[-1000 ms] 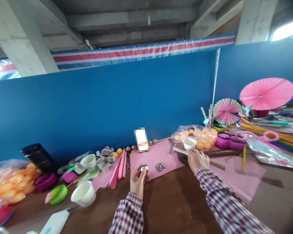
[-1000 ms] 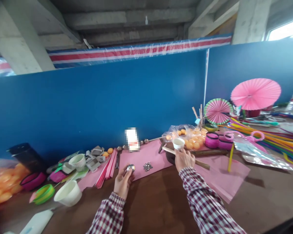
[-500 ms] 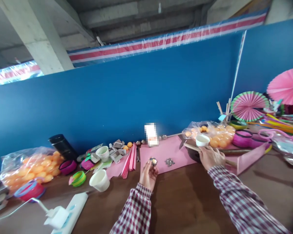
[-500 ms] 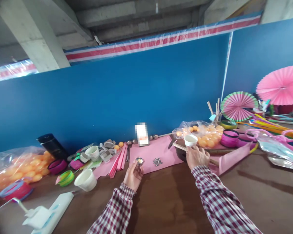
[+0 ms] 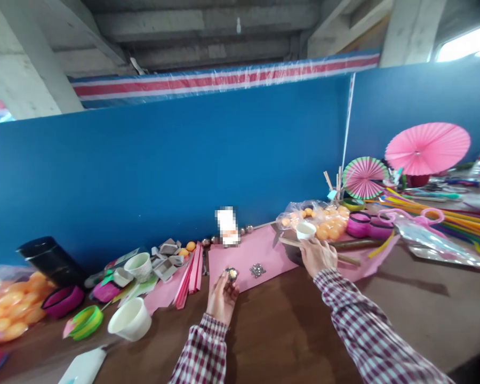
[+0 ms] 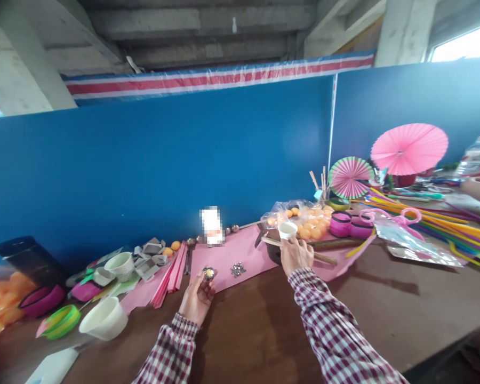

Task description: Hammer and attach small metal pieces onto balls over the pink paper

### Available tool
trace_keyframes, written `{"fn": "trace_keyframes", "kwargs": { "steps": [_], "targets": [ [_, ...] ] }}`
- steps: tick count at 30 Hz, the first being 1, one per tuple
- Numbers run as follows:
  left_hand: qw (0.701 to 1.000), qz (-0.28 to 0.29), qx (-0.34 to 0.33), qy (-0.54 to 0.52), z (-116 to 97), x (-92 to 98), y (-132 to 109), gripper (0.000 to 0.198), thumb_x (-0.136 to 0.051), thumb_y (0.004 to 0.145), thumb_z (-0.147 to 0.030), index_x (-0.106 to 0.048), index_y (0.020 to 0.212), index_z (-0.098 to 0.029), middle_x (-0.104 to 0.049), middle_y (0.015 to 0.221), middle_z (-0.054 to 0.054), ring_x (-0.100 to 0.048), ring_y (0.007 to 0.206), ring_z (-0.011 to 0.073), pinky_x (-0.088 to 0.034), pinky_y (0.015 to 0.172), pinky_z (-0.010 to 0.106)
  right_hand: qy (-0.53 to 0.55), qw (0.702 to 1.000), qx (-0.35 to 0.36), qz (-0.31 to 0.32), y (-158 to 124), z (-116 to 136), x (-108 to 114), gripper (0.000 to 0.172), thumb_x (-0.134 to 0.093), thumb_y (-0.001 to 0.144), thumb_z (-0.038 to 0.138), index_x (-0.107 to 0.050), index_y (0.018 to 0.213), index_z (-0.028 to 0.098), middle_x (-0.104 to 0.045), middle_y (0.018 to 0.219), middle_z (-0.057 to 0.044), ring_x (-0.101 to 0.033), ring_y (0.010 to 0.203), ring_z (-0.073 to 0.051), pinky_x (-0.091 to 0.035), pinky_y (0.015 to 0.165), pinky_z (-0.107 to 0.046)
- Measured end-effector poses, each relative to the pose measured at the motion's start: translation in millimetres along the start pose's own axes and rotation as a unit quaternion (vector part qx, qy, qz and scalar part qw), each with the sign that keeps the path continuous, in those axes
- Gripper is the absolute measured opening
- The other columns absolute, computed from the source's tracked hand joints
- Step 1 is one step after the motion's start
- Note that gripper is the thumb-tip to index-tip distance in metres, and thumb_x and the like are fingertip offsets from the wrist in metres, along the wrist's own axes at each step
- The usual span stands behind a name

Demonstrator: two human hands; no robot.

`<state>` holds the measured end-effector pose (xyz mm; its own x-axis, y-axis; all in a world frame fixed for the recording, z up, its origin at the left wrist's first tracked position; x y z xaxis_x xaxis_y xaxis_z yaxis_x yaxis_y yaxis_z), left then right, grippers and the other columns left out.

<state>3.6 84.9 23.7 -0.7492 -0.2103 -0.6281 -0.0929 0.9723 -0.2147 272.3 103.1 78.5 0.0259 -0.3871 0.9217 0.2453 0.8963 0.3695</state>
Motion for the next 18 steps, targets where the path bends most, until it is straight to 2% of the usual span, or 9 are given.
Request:
{"fn": "trace_keyframes", "kwargs": {
  "steps": [4,8,18],
  "targets": [
    [1.000,0.003,0.006,0.006,-0.1,-1.1,-0.1,0.025,-0.054,0.072,-0.019,-0.056,0.097,-0.016,-0.064,0.082,0.006,-0.056,0.051,0.0062,-0.048,0.050,0.018,0.003,0.999,-0.015,0.039,4.9,-2.5,-4.5,0.022,-0.041,0.078,0.031,-0.056,0.095,0.028,-0.055,0.099,-0.003,-0.044,0.088,-0.020,-0.026,0.068,-0.032],
    [1.000,-0.011,0.002,0.010,-1.7,-2.8,-2.5,0.025,-0.053,0.073,-0.018,-0.056,0.098,-0.016,-0.065,0.081,0.007,-0.055,0.050,0.0061,-0.048,0.049,0.018,0.011,0.999,-0.007,0.032,5.9,-3.1,-6.8,0.023,-0.041,0.079,0.031,-0.057,0.095,0.028,-0.055,0.097,-0.004,-0.044,0.088,-0.020,-0.026,0.068,-0.033],
    [1.000,-0.002,-0.001,0.009,-2.2,-5.0,-4.9,0.024,-0.054,0.072,-0.018,-0.056,0.096,-0.015,-0.064,0.080,0.007,-0.055,0.050,0.0065,-0.048,0.048,0.018,0.022,0.999,-0.013,0.022,4.1,-1.9,-2.3,0.025,-0.039,0.080,0.031,-0.055,0.099,0.029,-0.055,0.099,-0.005,-0.045,0.089,-0.021,-0.027,0.070,-0.033]
  ]
}}
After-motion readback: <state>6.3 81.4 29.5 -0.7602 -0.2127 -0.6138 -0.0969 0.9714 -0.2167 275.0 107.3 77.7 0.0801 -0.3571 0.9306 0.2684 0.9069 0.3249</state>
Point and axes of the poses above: each hand's wrist, its own y-axis towards the middle knuckle, its own x-axis out of the back of the hand, z = x × y, the point moved 3 cm from there along y, towards the middle knuckle
